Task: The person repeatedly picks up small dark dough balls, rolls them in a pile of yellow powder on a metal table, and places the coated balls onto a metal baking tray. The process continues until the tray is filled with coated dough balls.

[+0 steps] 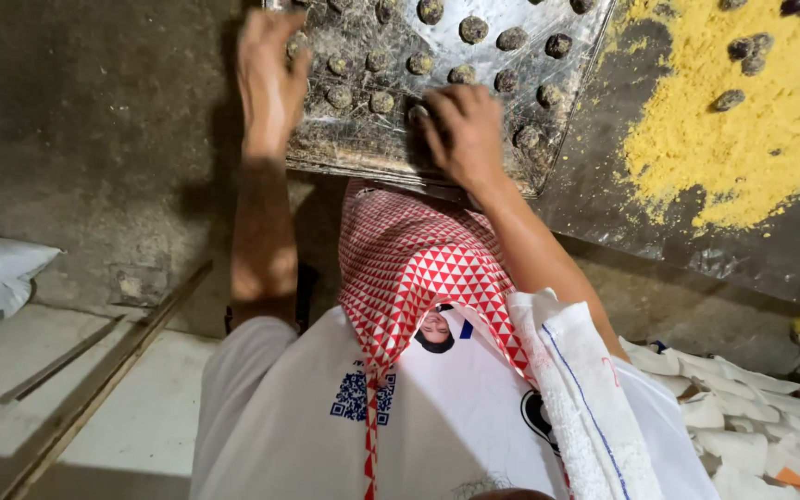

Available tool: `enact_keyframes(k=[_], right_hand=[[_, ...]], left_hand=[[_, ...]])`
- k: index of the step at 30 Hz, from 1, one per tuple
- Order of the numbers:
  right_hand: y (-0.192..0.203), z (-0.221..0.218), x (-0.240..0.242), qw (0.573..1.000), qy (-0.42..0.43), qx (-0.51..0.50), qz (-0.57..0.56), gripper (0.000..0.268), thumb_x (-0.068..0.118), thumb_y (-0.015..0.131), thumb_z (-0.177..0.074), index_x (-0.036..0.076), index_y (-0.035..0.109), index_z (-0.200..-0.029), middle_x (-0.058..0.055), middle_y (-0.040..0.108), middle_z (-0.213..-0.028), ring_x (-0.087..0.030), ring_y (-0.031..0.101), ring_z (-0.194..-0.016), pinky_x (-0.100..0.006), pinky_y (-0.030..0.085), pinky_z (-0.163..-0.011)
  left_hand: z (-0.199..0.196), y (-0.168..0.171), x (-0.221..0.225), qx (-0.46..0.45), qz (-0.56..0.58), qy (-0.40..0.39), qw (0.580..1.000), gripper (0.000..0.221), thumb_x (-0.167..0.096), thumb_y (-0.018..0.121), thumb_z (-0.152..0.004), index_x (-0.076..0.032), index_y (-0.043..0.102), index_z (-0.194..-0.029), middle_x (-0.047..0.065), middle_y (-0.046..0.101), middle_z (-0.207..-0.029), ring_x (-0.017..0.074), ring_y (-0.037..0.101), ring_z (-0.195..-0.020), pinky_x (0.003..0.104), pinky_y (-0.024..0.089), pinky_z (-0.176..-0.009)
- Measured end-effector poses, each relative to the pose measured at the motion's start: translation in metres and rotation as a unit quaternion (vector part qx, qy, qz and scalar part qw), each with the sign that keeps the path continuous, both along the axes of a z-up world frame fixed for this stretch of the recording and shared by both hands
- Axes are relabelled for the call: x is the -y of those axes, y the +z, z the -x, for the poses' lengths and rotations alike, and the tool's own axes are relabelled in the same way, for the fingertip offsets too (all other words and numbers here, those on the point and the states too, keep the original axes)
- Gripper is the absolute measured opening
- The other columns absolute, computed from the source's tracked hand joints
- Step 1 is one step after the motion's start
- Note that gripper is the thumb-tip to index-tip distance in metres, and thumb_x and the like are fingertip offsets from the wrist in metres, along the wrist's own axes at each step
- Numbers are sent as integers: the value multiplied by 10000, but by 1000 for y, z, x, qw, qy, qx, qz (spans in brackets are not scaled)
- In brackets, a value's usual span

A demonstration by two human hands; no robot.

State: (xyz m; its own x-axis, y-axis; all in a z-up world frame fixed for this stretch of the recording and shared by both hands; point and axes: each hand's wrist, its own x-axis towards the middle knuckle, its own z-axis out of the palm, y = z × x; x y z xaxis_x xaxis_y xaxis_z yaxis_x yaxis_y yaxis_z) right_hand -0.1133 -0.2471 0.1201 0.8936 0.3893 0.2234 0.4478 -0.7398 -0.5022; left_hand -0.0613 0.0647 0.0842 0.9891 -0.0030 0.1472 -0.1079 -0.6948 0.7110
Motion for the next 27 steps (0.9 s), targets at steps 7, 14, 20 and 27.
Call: enact_keyframes(k=[7, 14, 20, 27], right_hand=[[-43, -60, -71, 993, 31, 49, 106, 456, 188, 789, -848, 75, 676, -1274, -172, 627, -1243, -322, 540, -1135, -452, 433, -892], [-41, -52, -39, 999, 21, 16, 41, 481, 118, 794, -933, 28, 672, -1390, -157, 617, -1188, -321, 524, -1081, -478, 426, -871], [-76, -52, -22, 979, -56, 13, 198, 413, 59, 721, -950, 130, 680, -1354, -94, 624, -1252, -274, 535, -1188, -450, 425, -974], [-26, 3, -2, 997, 29, 13, 65, 406, 192, 765, -938, 62, 670, -1310, -145, 629, -1205, -328, 530, -1117, -499, 405, -917]], left_hand=[[-2, -28, 35, 9, -127, -103, 986, 316, 6, 777, -943, -55, 759, -1253, 130, 658, -1162, 280, 619, -1091, 417, 554, -1007], [5, -21, 22, 72, -72, -68, 992, 435, 11, 810, -859, -10, 731, -1287, 149, 636, -1213, 312, 601, -1129, 410, 567, -997], [-3, -16, -2, 63, -123, -33, 990, 372, 96, 777, -872, -87, 752, -1196, 78, 604, -1266, 250, 617, -1197, 369, 635, -994], [55, 15, 42, -41, -29, -67, 996, 357, 100, 676, -918, -71, 723, -1228, 89, 582, -1279, 256, 632, -1076, 337, 598, -797]])
